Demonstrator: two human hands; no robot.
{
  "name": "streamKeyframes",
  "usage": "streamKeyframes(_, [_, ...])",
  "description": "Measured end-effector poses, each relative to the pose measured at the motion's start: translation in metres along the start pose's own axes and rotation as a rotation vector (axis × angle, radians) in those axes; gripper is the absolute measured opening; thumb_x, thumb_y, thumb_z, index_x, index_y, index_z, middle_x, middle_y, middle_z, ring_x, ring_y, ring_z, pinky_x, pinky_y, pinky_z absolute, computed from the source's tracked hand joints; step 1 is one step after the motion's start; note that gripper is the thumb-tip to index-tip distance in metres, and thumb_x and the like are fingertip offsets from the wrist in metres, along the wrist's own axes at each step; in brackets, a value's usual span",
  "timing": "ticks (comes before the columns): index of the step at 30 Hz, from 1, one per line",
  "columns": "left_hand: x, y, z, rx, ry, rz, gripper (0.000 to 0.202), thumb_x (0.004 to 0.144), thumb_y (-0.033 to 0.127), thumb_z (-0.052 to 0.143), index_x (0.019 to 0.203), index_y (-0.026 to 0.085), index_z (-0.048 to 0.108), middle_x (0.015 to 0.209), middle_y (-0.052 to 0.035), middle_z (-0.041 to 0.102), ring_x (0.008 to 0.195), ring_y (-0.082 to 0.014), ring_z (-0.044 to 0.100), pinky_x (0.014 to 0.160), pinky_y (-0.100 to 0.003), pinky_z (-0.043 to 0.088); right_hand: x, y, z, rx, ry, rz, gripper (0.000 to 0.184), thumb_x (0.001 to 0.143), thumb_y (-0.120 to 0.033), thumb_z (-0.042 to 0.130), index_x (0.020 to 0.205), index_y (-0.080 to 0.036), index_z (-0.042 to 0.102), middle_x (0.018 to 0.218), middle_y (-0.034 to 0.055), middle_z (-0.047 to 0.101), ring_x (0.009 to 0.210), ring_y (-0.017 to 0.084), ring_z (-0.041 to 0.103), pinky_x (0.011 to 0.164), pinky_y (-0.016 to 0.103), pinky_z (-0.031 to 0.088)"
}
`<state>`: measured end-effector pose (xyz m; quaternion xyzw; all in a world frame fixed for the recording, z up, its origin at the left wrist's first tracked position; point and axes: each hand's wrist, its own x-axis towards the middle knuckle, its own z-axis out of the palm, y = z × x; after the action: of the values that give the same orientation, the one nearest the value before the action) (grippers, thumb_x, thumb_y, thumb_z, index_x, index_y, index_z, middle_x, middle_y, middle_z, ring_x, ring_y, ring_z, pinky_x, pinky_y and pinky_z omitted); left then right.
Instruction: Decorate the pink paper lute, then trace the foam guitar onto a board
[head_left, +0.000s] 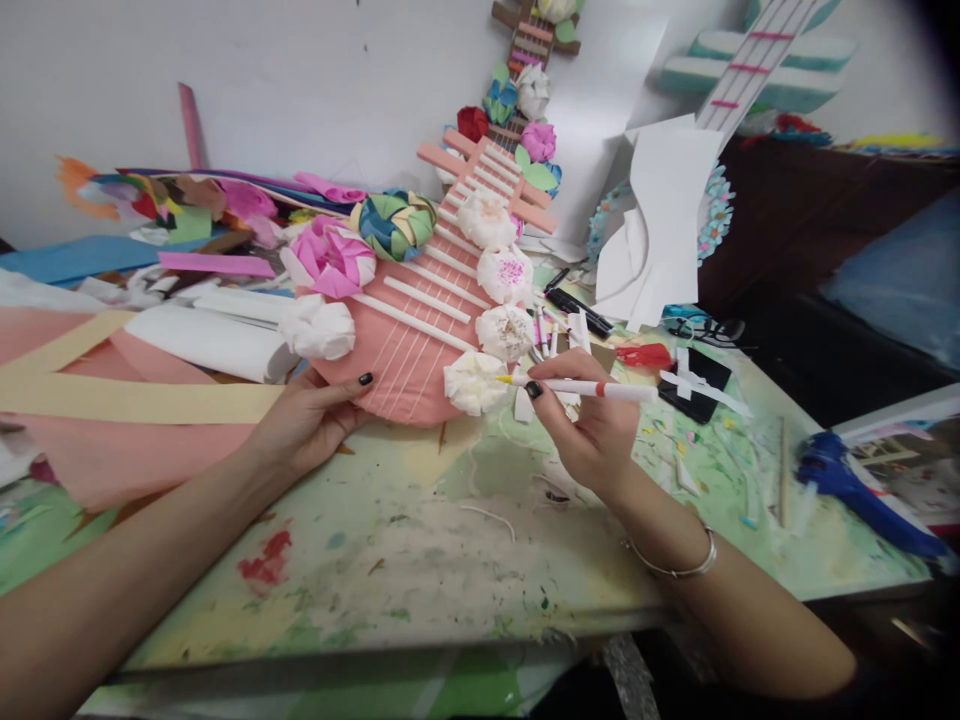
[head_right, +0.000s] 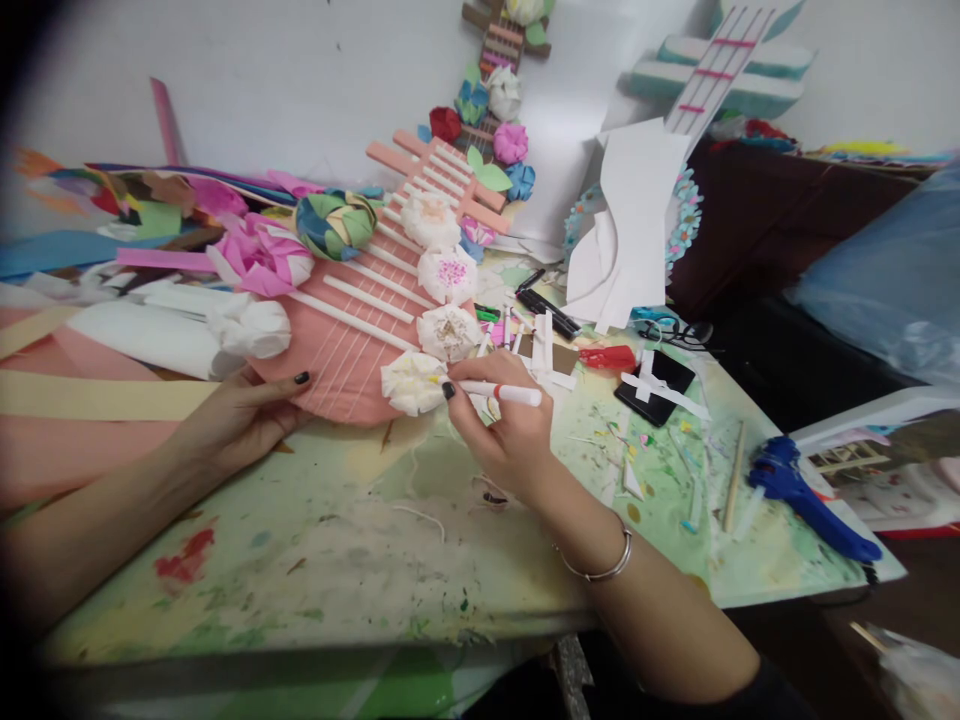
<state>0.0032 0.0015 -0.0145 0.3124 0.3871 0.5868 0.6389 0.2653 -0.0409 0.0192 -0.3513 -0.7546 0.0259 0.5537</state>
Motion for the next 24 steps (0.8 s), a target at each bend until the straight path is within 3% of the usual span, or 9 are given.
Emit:
streamKeyframes(8, [-0.0005, -0.0007, 0.0006, -0.005, 0.009, 0.001, 0.034, 0.07, -0.001, 0.068, 0.099, 0.016, 0.067, 0.108, -0.0086, 0.071, 0.099, -0.0204, 0.068, 0.091, -0.034, 0.054, 0.0022, 0.0017, 0.0009, -0.04, -0.081, -0.029, 0.009, 0.085, -0.013, 0.054, 0.09, -0.019, 0.059, 0.08, 0.0037, 0.064, 0.073, 0.014, 0.057, 0.068, 0.033, 0.047])
streamKeyframes(24, [-0.0016, 0.0007, 0.0019, 0.002, 0.004, -0.007, 0.045, 0.068, 0.0, 0.07, 0.108, 0.02, 0.065, 0.108, -0.0071, 0.072, 0.098, -0.0211, 0.068, 0.088, -0.035, 0.055, 0.0017, 0.0018, 0.0009, -0.051, -0.071, -0.037, 0.01, 0.085, -0.013, 0.055, 0.091, -0.019, 0.06, 0.081, 0.0042, 0.065, 0.073, 0.015, 0.059, 0.068, 0.033, 0.048])
